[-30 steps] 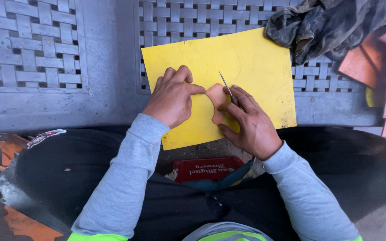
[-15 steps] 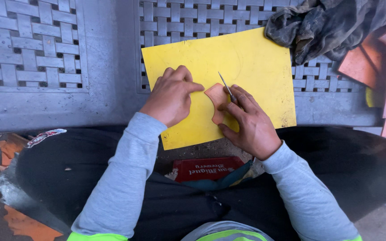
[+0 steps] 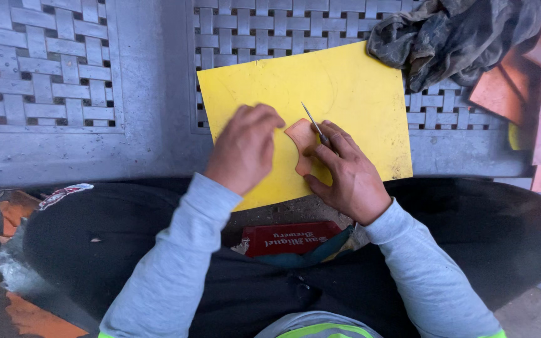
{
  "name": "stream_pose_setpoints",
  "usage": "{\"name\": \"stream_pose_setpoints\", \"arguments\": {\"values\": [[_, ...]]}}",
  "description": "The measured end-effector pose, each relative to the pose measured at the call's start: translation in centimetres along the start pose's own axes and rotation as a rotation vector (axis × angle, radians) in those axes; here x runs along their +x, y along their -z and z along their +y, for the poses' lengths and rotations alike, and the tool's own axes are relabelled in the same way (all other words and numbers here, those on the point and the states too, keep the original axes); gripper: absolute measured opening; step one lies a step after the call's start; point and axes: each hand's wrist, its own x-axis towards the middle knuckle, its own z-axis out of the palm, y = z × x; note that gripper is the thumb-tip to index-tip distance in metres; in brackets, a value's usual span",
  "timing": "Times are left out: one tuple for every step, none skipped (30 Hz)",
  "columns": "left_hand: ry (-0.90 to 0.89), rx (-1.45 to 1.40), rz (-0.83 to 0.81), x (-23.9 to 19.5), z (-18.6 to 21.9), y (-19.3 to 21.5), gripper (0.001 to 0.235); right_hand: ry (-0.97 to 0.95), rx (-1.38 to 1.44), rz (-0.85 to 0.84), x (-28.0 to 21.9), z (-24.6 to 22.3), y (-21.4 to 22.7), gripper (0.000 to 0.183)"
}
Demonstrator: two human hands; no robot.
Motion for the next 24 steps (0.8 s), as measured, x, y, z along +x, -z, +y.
{"name": "stream_pose_setpoints", "arguments": {"values": [[-0.058,0.024,0.016,-0.6,0.9,-0.8,0.024,0.003,0.007,0.007,0.0,0.0,0.0,0.051],[-0.116,0.048,0.032,-1.2,1.8,-1.6,0.026,0.005,0.015,0.015,0.0,-0.1,0.0,0.054],[-0.131,0.062,0.037,-1.8,2.6,-2.3,0.032,0.005,0.022,0.023,0.0,-0.1,0.0,0.057],[-0.146,0.077,0.041,-2.3,3.3,-3.0,0.038,0.003,0.022,0.017,0.0,0.0,0.0,0.056],[-0.159,0.091,0.043,-2.7,3.8,-3.5,0.046,-0.001,0.026,0.01,-0.1,0.1,0.0,0.056],[-0.143,0.103,0.036,-2.9,3.9,-3.9,0.048,-0.005,0.03,0.003,-0.1,0.2,-0.1,0.055],[-0.124,0.116,0.031,-3.0,4.0,-4.3,0.049,-0.002,0.032,0.001,-0.2,0.2,-0.1,0.054],[-0.106,0.129,0.025,-3.1,4.1,-4.5,0.051,0.001,0.034,-0.001,-0.3,0.3,-0.1,0.053],[-0.11,0.157,0.02,-2.9,4.0,-4.7,0.051,0.005,0.033,0.001,-0.3,0.4,-0.1,0.052],[-0.114,0.185,0.015,-2.8,4.0,-4.8,0.051,0.011,0.039,0.003,-0.2,0.4,-0.1,0.054],[-0.117,0.212,0.01,-2.8,4.0,-4.8,0.052,0.019,0.045,0.004,-0.2,0.4,0.0,0.057],[-0.115,0.22,0.001,-2.7,4.1,-4.9,0.049,0.026,0.051,0.005,-0.2,0.5,0.1,0.059],[-0.115,0.229,-0.007,-2.6,4.2,-4.9,0.046,0.046,0.084,-0.011,-0.2,0.6,0.5,0.06],[-0.114,0.238,-0.016,-2.5,4.3,-4.9,0.043,0.066,0.116,-0.027,-0.2,0.8,0.9,0.061],[-0.118,0.239,-0.015,-2.4,4.4,-4.9,0.042,0.087,0.148,-0.043,-0.1,1.0,1.3,0.062],[-0.123,0.24,-0.015,-2.3,4.4,-4.9,0.041,0.072,0.232,-0.045,-0.1,1.2,1.8,0.063],[-0.127,0.239,-0.016,-2.3,4.4,-4.9,0.04,0.056,0.317,-0.048,-0.2,1.4,2.5,0.064],[-0.11,0.231,-0.045,-2.3,4.5,-4.9,0.042,0.04,0.403,-0.052,-0.4,1.5,2.9,0.066],[-0.093,0.223,-0.072,-2.3,4.5,-4.9,0.044,0.03,0.413,0.021,-0.4,1.5,3.2,0.059],[-0.076,0.215,-0.099,-2.4,4.4,-5.0,0.045,0.021,0.423,0.093,-0.5,1.5,3.4,0.052],[-0.085,0.235,-0.069,-2.4,4.4,-5.1,0.043,0.011,0.434,0.165,-0.6,1.5,3.5,0.045],[-0.093,0.255,-0.039,-2.3,4.3,-5.2,0.04,-0.11,0.458,0.224,-0.6,1.6,3.6,0.033],[-0.103,0.274,-0.009,-2.3,4.2,-5.4,0.037,-0.233,0.48,0.284,-0.6,1.7,3.7,0.022],[-0.102,0.269,-0.015,-2.4,4.2,-5.5,0.039,-0.357,0.501,0.342,-0.6,1.8,3.8,0.013]]}}
